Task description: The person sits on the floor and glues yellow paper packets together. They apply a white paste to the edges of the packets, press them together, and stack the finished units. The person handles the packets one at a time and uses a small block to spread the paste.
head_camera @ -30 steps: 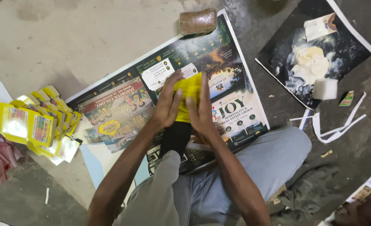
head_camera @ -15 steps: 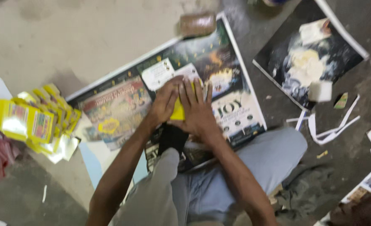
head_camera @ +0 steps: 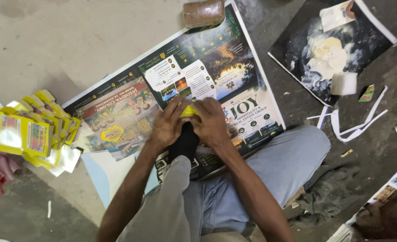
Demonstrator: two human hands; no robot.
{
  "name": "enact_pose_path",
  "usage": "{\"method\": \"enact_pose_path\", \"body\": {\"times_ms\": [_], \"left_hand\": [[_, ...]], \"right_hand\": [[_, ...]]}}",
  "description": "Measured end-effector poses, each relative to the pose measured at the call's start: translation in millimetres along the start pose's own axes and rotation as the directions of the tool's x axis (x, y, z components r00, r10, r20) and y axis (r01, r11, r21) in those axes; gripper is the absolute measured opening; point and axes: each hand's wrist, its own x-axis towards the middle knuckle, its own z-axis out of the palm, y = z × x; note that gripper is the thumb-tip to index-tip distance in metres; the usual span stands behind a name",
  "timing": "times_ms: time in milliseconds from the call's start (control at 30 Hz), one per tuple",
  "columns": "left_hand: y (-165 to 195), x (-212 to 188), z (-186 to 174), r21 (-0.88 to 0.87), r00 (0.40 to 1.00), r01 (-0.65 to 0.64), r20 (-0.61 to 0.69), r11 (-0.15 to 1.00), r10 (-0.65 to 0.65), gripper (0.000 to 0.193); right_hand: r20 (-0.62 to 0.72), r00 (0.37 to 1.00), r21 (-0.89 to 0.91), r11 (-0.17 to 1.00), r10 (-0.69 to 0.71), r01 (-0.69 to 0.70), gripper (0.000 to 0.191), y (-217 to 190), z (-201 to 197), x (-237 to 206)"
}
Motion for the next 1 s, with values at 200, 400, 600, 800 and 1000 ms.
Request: {"method": "enact_pose_path", "body": {"times_ms": [200,400,600,800,1000], "left_hand": [[-1,-8,29,0.091,0.982,0.040,-0.185,0.995,-0.023,0.043],[1,-10,29,0.058,0.984,0.109,-0.150,0.992,-0.100,0.039],[3,15,9,-0.247,0.984,0.161,-0.030,0.956,-0.174,0.047],[-1,37,8,-0.404,0.956,0.285,0.183,0.869,-0.229,0.072],[-3,49,5,-0.431,0.974,0.227,0.122,0.873,-0.193,0.069]], "right_hand": [[-0.033,0.967,-0.043,0.967,0.251,-0.252,0.040,-4,-8,-16],[-0.049,0.945,0.141,0.939,0.324,-0.315,0.048,12,-12,-24],[0.155,0.896,0.834,0.431,0.416,-0.345,0.083,3,-14,-12],[0.143,0.936,0.780,0.546,0.321,-0.306,0.098,-5,-2,2],[0.036,0.991,0.339,0.932,0.125,-0.130,0.098,4,-1,7]]}}
